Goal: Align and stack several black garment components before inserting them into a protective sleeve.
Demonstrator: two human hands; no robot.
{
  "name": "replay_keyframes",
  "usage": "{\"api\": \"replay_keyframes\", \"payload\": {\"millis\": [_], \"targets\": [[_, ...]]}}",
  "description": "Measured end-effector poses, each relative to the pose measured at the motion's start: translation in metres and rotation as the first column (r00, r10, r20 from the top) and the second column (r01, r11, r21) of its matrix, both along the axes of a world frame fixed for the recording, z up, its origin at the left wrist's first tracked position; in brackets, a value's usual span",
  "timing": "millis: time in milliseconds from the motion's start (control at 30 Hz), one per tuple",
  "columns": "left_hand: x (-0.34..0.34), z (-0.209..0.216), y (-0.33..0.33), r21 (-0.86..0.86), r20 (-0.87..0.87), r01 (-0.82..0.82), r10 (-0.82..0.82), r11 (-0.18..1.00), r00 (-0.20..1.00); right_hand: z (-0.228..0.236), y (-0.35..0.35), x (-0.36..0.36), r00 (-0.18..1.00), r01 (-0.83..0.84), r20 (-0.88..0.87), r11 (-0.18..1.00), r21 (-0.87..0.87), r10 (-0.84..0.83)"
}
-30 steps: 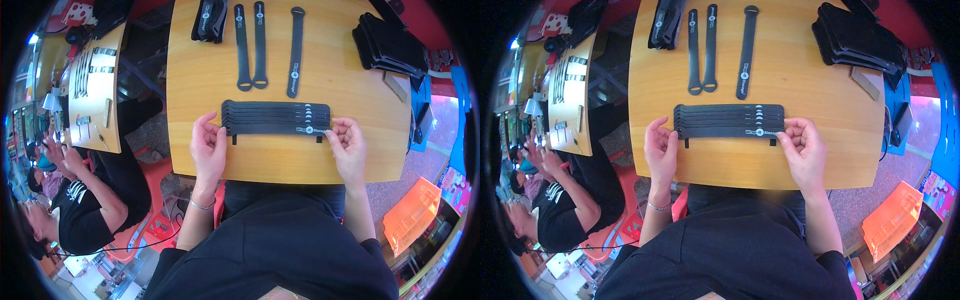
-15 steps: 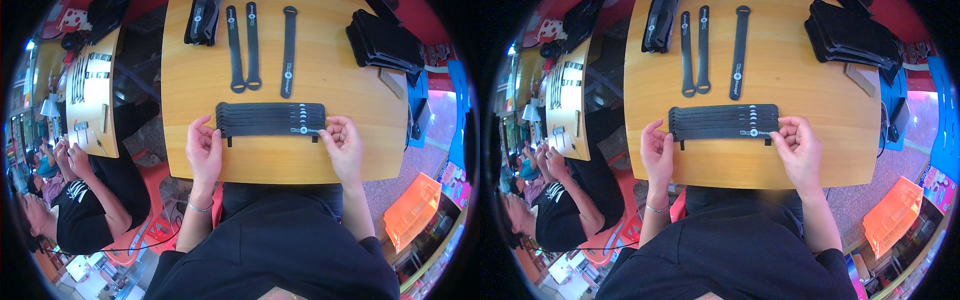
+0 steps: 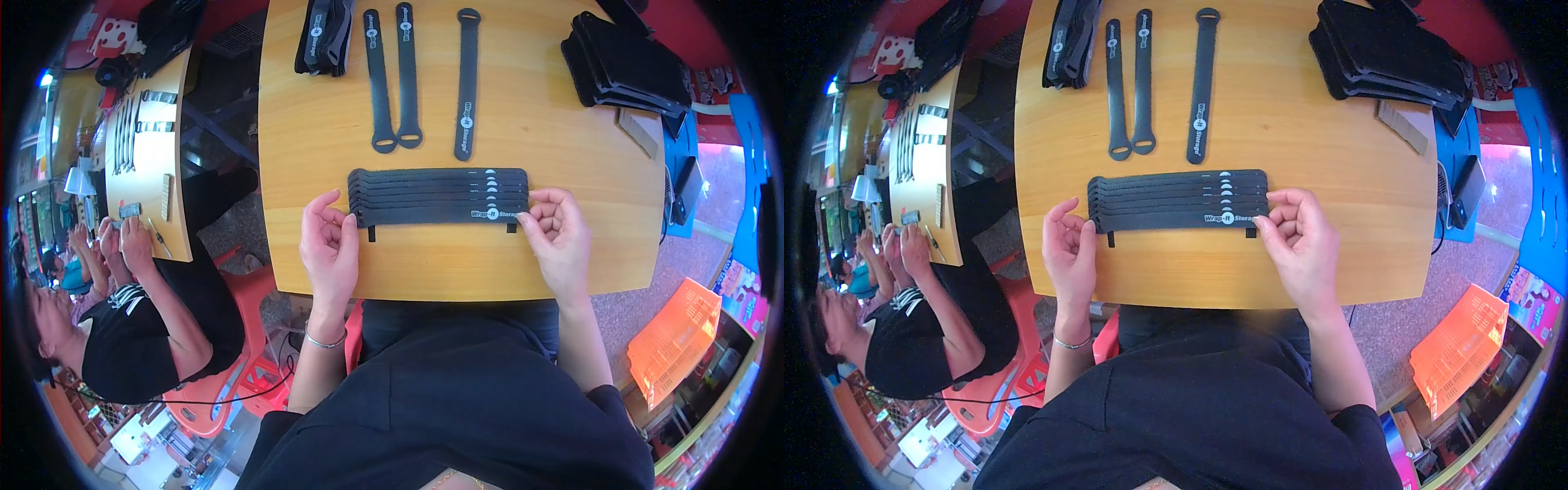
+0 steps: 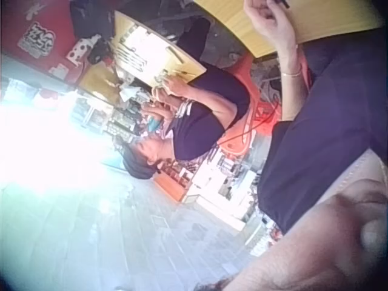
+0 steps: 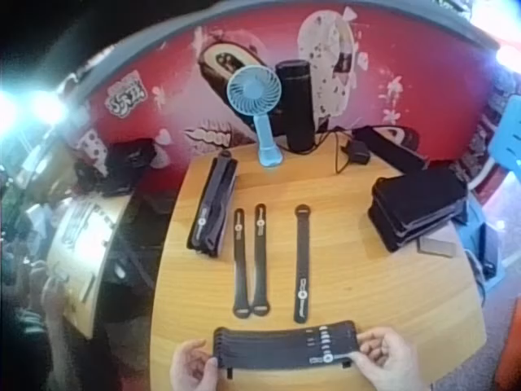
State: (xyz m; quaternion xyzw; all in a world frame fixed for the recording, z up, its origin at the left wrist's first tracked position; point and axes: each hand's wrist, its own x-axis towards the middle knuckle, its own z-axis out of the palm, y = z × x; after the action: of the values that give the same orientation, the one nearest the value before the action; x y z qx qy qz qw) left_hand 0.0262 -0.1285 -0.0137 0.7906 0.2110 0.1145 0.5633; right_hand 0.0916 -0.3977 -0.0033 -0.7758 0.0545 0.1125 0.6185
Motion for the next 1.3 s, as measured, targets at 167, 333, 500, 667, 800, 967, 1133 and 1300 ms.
{"api": "replay_keyframes", "payload": {"millis": [167, 333, 500, 667, 800, 967, 1133, 1300], "targets": [[0.0008, 0.0015, -0.0006, 0.010, 0.000, 0.002, -0.002, 1.000, 1.000, 0.0009, 0.0004, 0.0006, 1.000, -0.004, -0.006, 1.000, -0.017, 0.004], [0.0009, 0.0011, -0.0005, 0.014, 0.002, 0.002, -0.002, 1.000, 1.000, 0.0016, 0.0010, 0.0008, 1.000, -0.008, 0.005, 1.000, -0.028, 0.008], [0.0002, -0.0008, 0.0008, 0.022, 0.000, 0.008, -0.008, 1.000, 1.000, 0.0006, 0.0011, 0.0006, 1.000, -0.006, -0.003, 1.000, -0.027, 0.006], [0.0006, 0.0000, 0.0001, 0.017, 0.006, 0.007, -0.007, 1.000, 1.000, 0.0015, 0.0014, 0.0008, 1.000, -0.010, -0.004, 1.000, -0.027, 0.010], [0.0005, -0.0011, 0.0006, 0.023, 0.010, 0.009, -0.009, 1.000, 1.000, 0.0016, 0.0017, 0.0009, 1.000, -0.006, -0.003, 0.999, -0.035, 0.006], [0.0000, -0.0014, 0.0012, 0.027, 0.010, 0.013, -0.014, 1.000, 1.000, 0.0015, 0.0018, 0.0009, 1.000, -0.001, -0.004, 0.999, -0.038, 0.001], [0.0008, 0.0010, 0.0000, 0.042, -0.006, 0.016, -0.016, 0.999, 1.000, 0.0017, 0.0018, 0.0016, 1.000, -0.005, 0.000, 0.998, -0.058, 0.005], [0.0004, 0.0011, -0.0001, 0.027, 0.004, 0.011, -0.011, 1.000, 1.000, 0.0025, 0.0035, 0.0018, 1.000, -0.001, -0.003, 0.999, -0.049, 0.000]]}}
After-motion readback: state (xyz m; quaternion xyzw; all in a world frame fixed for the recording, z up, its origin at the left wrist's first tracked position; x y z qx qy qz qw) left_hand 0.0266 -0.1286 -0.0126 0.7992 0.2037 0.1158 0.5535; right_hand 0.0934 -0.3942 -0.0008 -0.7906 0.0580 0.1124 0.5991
